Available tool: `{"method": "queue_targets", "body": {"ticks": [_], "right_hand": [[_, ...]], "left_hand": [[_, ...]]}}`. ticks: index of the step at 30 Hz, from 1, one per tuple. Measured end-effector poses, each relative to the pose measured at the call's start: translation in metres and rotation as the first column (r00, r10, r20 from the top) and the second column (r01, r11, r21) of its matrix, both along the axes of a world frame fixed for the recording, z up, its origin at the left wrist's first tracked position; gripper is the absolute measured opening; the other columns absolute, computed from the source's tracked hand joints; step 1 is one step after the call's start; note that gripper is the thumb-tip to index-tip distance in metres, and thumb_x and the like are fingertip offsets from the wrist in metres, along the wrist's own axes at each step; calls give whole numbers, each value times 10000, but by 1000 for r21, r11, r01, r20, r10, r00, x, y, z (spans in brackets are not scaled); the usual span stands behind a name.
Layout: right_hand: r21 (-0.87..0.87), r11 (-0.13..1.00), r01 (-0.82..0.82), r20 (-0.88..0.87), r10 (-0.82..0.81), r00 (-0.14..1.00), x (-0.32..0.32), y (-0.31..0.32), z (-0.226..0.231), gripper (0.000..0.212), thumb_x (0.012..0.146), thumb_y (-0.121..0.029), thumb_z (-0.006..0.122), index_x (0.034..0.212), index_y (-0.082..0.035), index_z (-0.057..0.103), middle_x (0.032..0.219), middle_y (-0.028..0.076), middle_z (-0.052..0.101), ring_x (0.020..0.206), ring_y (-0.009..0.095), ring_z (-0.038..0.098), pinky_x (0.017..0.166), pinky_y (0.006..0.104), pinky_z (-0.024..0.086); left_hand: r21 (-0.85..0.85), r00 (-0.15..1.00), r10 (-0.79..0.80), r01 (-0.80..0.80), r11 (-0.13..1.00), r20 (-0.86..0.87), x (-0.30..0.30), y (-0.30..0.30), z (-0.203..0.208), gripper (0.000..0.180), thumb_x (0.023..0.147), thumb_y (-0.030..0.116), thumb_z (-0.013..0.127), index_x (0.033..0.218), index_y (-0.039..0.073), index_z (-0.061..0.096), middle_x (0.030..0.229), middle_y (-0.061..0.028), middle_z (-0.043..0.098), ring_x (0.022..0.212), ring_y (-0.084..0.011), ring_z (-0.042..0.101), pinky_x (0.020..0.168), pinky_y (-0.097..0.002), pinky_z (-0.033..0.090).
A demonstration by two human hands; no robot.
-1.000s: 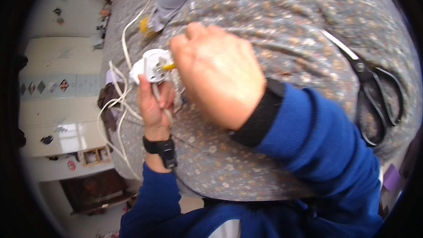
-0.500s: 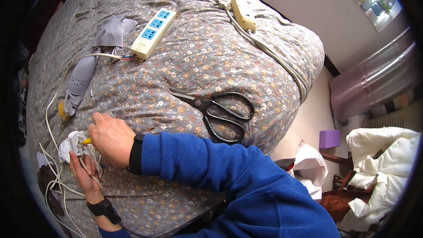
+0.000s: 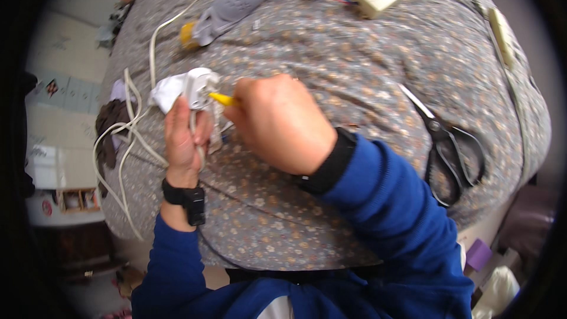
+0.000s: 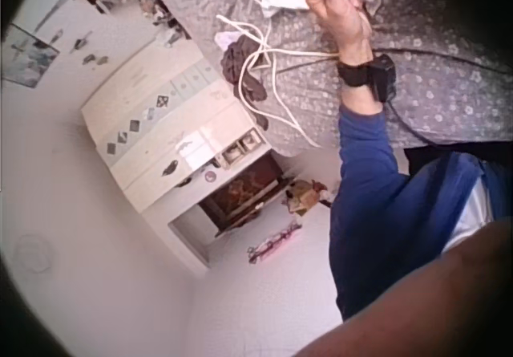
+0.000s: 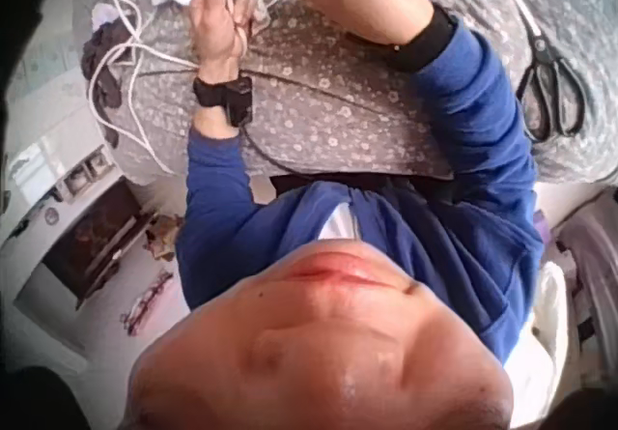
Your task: The person uses a yellow screwdriver to open a white electrical plug, adjusts internal wires, and tests the connection by plugging it into a wall socket and a power strip. The person then returns to the bed to continue adjusting the plug's internal components.
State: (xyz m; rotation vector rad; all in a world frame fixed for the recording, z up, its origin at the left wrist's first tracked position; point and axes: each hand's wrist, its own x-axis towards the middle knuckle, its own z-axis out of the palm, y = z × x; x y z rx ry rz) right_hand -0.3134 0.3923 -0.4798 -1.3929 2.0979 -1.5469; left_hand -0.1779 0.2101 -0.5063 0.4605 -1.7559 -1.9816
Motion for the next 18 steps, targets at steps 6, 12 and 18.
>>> {"method": "queue_targets", "body": {"ticks": [6, 12, 18], "right_hand": [[-12, 998, 56, -2, -56, 998, 5, 0, 8, 200, 808, -144, 742, 797, 12, 618, 728, 202, 658, 692, 402, 652, 608, 457, 515], [-24, 996, 80, -51, -82, 995, 6, 2, 6, 193, 799, -128, 733, 797, 3, 591, 752, 184, 656, 710, 405, 653, 614, 474, 517], [-25, 996, 87, -75, -89, 993, 6, 2, 5, 184, 814, -133, 703, 766, 6, 593, 702, 203, 642, 661, 417, 650, 585, 482, 525]], "left_hand": [[60, 997, -60, 63, 996, -42, -2, 5, 11, 393, 1057, 403, 477, 1094, 51, 647, 540, 51, 407, 455, -31, 320, 449, -208, 261], [98, 999, -43, 45, 994, -23, -3, 8, 13, 373, 1072, 394, 438, 1004, 79, 626, 538, 40, 411, 446, -36, 312, 441, -211, 260], [126, 996, -89, 89, 988, 0, -3, 3, 11, 512, 1085, 444, 327, 1192, 5, 569, 828, -43, 630, 444, -41, 295, 426, -206, 256]]}}
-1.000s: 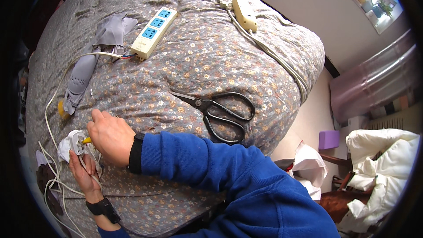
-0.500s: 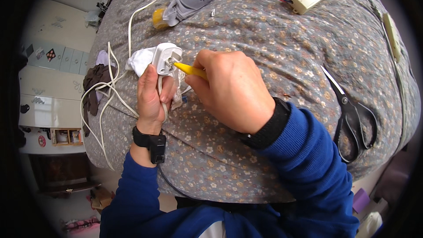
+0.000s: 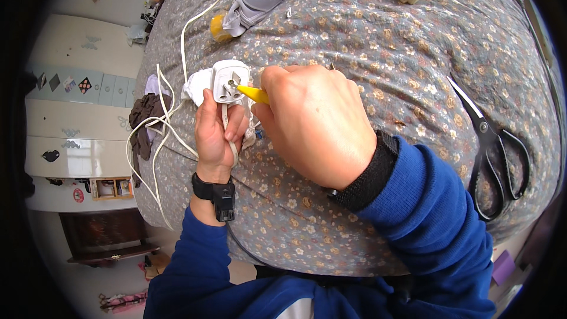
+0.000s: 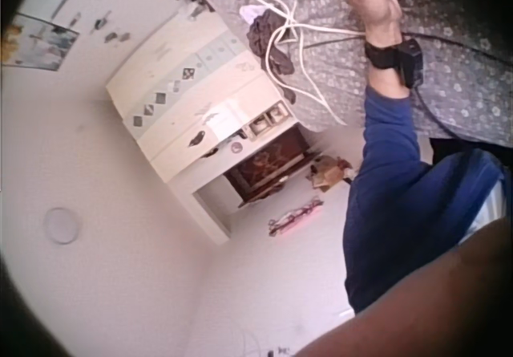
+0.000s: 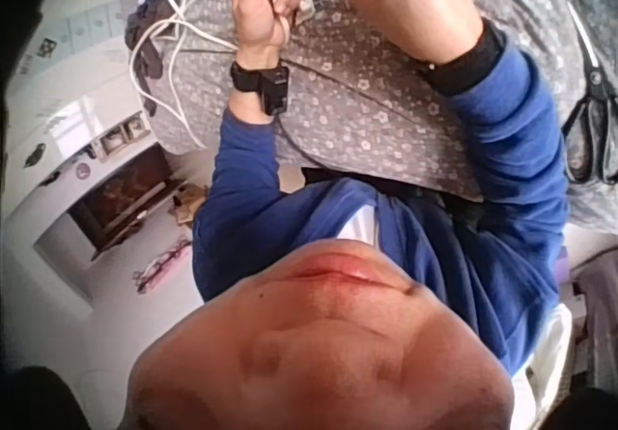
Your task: The person uses a yellow screwdriver to open a white electrical plug, adjusts internal wires, and tests the connection by plugging it into a wall socket and a power strip. The person then returns to the bed to continue adjusting the plug's internal components.
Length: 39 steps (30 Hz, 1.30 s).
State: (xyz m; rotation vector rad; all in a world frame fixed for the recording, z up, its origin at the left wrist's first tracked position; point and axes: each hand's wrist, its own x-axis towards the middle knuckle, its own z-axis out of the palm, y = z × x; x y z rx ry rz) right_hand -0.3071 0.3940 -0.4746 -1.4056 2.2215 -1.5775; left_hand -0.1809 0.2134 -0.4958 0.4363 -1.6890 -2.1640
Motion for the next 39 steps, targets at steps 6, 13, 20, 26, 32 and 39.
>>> {"method": "queue_targets", "body": {"ticks": [6, 13, 20, 26, 32, 39], "right_hand": [[8, 1000, -4, 53, 4, 999, 0, -1, 0, 235, 845, -167, 669, 704, 16, 620, 620, 235, 615, 610, 430, 647, 567, 484, 534], [27, 999, -30, 65, 29, 998, -1, -1, 0, 192, 873, -135, 671, 776, 28, 648, 632, 229, 607, 591, 403, 626, 546, 436, 493], [6, 999, -40, 66, 40, 997, -1, -6, -3, 239, 869, -168, 671, 731, 24, 639, 622, 241, 618, 608, 424, 652, 554, 460, 533], [11, 999, -30, 62, 30, 998, -1, -6, -3, 229, 861, -163, 671, 732, 22, 637, 623, 242, 620, 611, 422, 658, 557, 462, 537], [47, 999, -2, 22, 1, 1000, 0, -4, -3, 186, 839, -147, 682, 777, 12, 608, 690, 219, 645, 649, 418, 664, 586, 476, 540], [-11, 998, 61, 2, -61, 998, 2, -3, -4, 164, 794, -55, 710, 892, -4, 589, 849, 180, 626, 780, 391, 630, 658, 434, 499]], "left_hand": [[100, 1000, -28, 27, 995, 14, 0, -3, 1, 520, 1091, 437, 295, 1232, 2, 542, 1058, -108, 654, 451, -32, 300, 416, -189, 252], [221, 999, 25, -14, 975, -45, 0, -7, -2, 489, 1091, 431, 298, 1263, 29, 517, 1112, -123, 645, 454, -34, 316, 405, -186, 261], [145, 996, 88, -88, 985, 12, -2, -1, 1, 439, 1082, 426, 363, 1138, 47, 577, 759, -14, 511, 440, -41, 307, 422, -206, 249], [109, 999, 26, -21, 994, -40, 0, -3, -3, 447, 1078, 429, 377, 1154, 37, 579, 804, -4, 574, 447, -40, 317, 423, -203, 259], [40, 995, 92, -91, 995, -25, 0, 2, -3, 371, 1073, 386, 428, 1096, 61, 605, 683, 31, 512, 452, -36, 327, 432, -207, 266], [12, 997, 79, -78, 997, -23, -2, 7, 3, 325, 1072, 355, 450, 1028, 82, 622, 593, 40, 450, 447, -34, 326, 431, -209, 269]]}}
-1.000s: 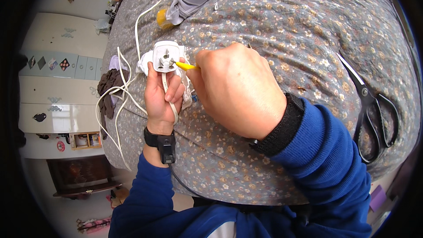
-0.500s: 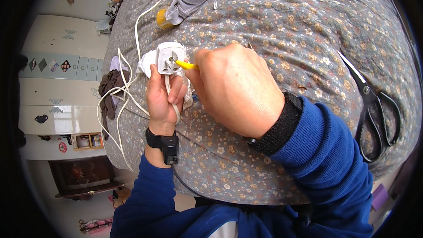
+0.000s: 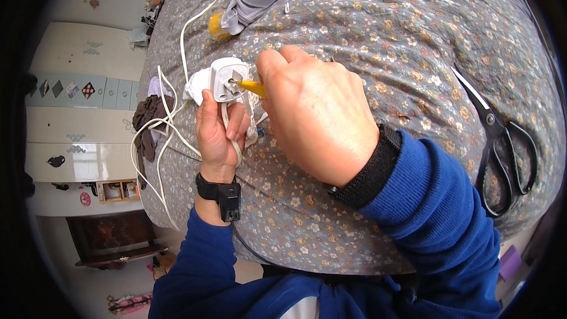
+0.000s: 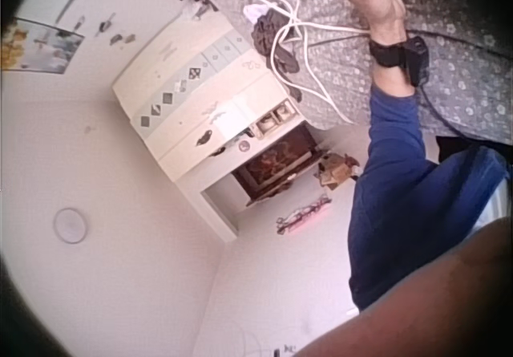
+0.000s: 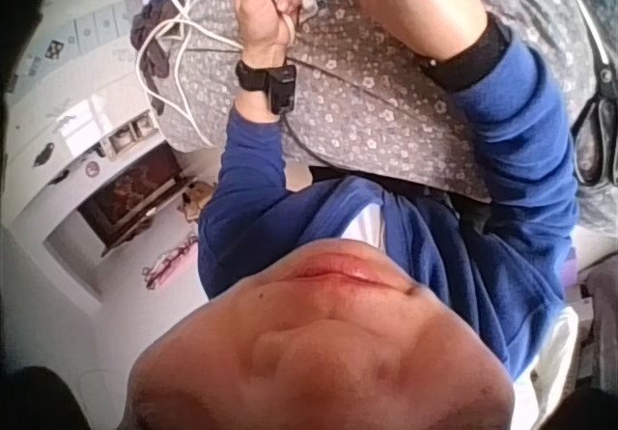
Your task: The person uses a yellow screwdriver to open a white electrical plug, adjusts internal wires, and tests the connection by plugging it into a wall socket and a power strip. The person then returns to the bed to continue adjusting the plug's internal components.
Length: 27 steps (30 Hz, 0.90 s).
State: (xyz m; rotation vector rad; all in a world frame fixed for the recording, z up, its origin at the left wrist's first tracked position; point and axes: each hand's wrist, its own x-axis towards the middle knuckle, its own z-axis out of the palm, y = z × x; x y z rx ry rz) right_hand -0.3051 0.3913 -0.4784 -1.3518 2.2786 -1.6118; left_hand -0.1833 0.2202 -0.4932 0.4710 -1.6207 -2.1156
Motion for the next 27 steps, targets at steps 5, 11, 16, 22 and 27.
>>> {"method": "queue_targets", "body": {"ticks": [5, 11, 16, 22, 27], "right_hand": [[93, 995, -37, -3, 38, 999, 0, 1, -2, 118, 815, -13, 672, 902, 1, 594, 854, 179, 629, 782, 394, 626, 670, 450, 497], [20, 1000, -3, -16, 3, 1000, 1, 2, -1, 83, 857, -43, 638, 914, 17, 633, 855, 193, 626, 760, 404, 630, 656, 455, 501], [77, 994, -73, 18, 72, 997, -2, 3, -1, 101, 852, -47, 652, 935, 7, 638, 862, 196, 627, 751, 411, 630, 652, 451, 505], [39, 999, -19, -44, 20, 999, -1, 2, -2, 117, 826, -34, 666, 929, -8, 616, 875, 179, 627, 797, 394, 622, 683, 445, 499], [25, 999, 33, -87, -31, 996, -3, 2, -3, 168, 787, -4, 679, 916, -39, 578, 874, 147, 608, 851, 382, 607, 710, 434, 492]], "left_hand": [[-12, 1000, 7, -7, 1000, 8, 0, 0, -1, 326, 1072, 357, 452, 1022, 83, 622, 581, 37, 440, 444, -35, 324, 427, -208, 269], [-18, 1000, 9, -9, 1000, 13, -1, 2, 0, 325, 1069, 361, 459, 995, 87, 617, 583, 37, 440, 445, -37, 323, 426, -210, 270], [-20, 999, 36, -36, 999, 25, 0, 3, 0, 317, 1067, 356, 468, 980, 89, 615, 570, 46, 425, 449, -36, 322, 428, -208, 270], [-31, 1000, -3, 4, 1000, 7, 1, 0, -2, 328, 1062, 369, 479, 1006, 81, 623, 571, 53, 422, 452, -31, 327, 430, -204, 271], [-83, 999, -36, 35, 996, -13, 1, 1, -2, 367, 1059, 383, 483, 1067, 49, 634, 563, 56, 422, 454, -22, 333, 430, -195, 268]]}}
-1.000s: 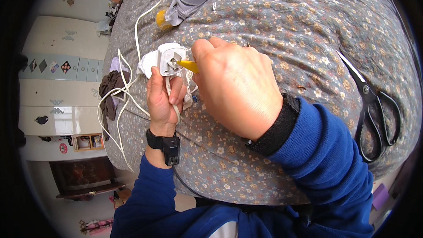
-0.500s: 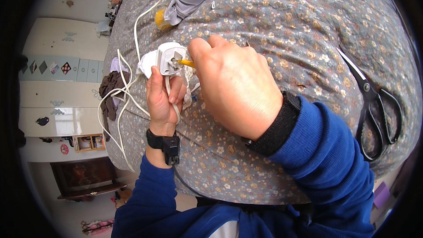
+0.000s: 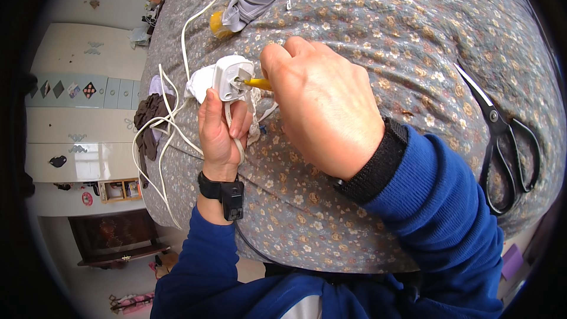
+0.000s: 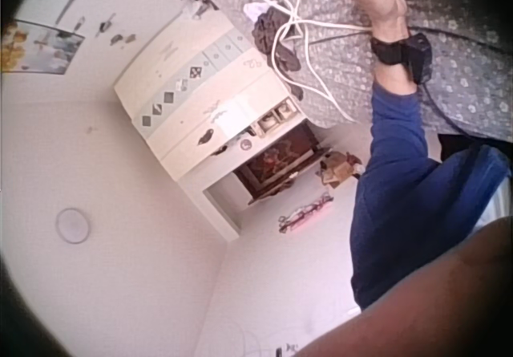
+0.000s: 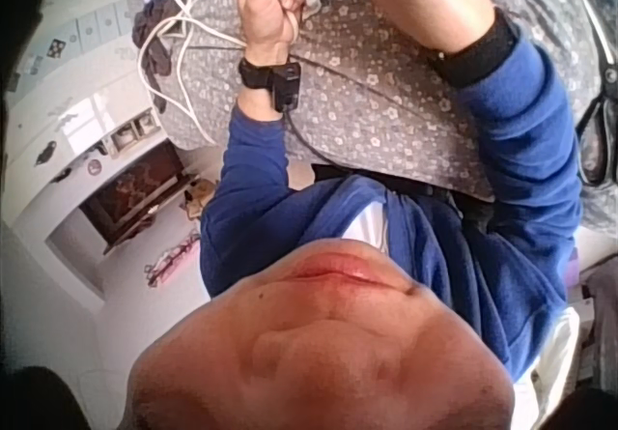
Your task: The person uses a yellow screwdriver to open a white electrical plug, adjusts internal wires, and tests the connection by plugging it into a wall socket and a power strip. The person then returns to the bed to continue adjusting the plug's internal components.
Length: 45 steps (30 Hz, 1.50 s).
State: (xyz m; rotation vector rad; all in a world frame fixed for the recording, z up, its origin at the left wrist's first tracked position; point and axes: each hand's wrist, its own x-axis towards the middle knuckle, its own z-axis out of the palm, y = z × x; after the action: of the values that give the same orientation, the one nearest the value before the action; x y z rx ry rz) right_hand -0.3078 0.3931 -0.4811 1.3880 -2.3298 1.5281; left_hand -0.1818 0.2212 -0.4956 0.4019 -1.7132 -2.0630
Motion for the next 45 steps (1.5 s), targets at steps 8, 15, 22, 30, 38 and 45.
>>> {"method": "queue_targets", "body": {"ticks": [8, 15, 22, 30, 38, 45], "right_hand": [[-52, 998, 44, -69, -48, 996, -7, -2, -5, 222, 737, 42, 681, 897, -50, 557, 865, 146, 612, 818, 384, 616, 684, 424, 502], [-81, 971, -224, 543, 231, 808, -15, -2, 2, 423, 813, -187, 818, 1099, 42, 607, 879, 104, 651, 817, 177, 649, 714, 320, 525], [-363, 886, -287, 627, 460, 629, -8, -14, -7, 576, 805, -310, 848, 1174, 68, 619, 910, 57, 662, 827, 109, 600, 738, 261, 501], [-310, 887, -342, 722, 454, 522, -11, -10, -3, 560, 842, -228, 822, 1286, 16, 583, 832, -37, 578, 745, 53, 505, 665, 220, 430], [-406, 825, -393, 766, 542, 347, -18, -12, -9, 582, 848, -55, 761, 1374, -4, 516, 1044, 0, 644, 902, 71, 585, 813, 202, 480], [-345, 840, -419, 810, 492, 320, -27, -11, -14, 620, 813, 86, 669, 1399, -7, 488, 1260, 85, 640, 1078, 148, 628, 956, 251, 481]], "left_hand": [[24, 1000, -5, 4, 1000, 6, 0, -3, -3, 486, 1058, 453, 431, 1189, 11, 581, 814, -2, 604, 446, -28, 320, 413, -199, 254], [81, 999, -41, 43, 996, -29, 1, -3, 3, 411, 1054, 400, 480, 1164, 34, 634, 614, 18, 518, 497, -46, 396, 480, -215, 324], [-655, 994, -60, -18, 756, -97, 3, 7, 12, 453, 987, 235, 643, 1349, -27, 566, 1179, -81, 609, 976, -120, 610, 822, -239, 500], [-419, 985, 12, -85, 904, -174, 10, 3, 9, 410, 1026, 267, 570, 1318, -20, 596, 1169, -92, 647, 917, -106, 619, 752, -240, 509], [-394, 984, 128, -167, 904, -126, 4, -11, 12, 447, 1045, 322, 532, 1340, -10, 579, 1149, -102, 686, 828, -55, 594, 729, -212, 499], [-385, 989, 60, -2, 923, 138, 8, -21, 4, 391, 1038, 218, 547, 1373, 18, 553, 1135, -93, 677, 900, -82, 604, 790, -243, 504]]}}
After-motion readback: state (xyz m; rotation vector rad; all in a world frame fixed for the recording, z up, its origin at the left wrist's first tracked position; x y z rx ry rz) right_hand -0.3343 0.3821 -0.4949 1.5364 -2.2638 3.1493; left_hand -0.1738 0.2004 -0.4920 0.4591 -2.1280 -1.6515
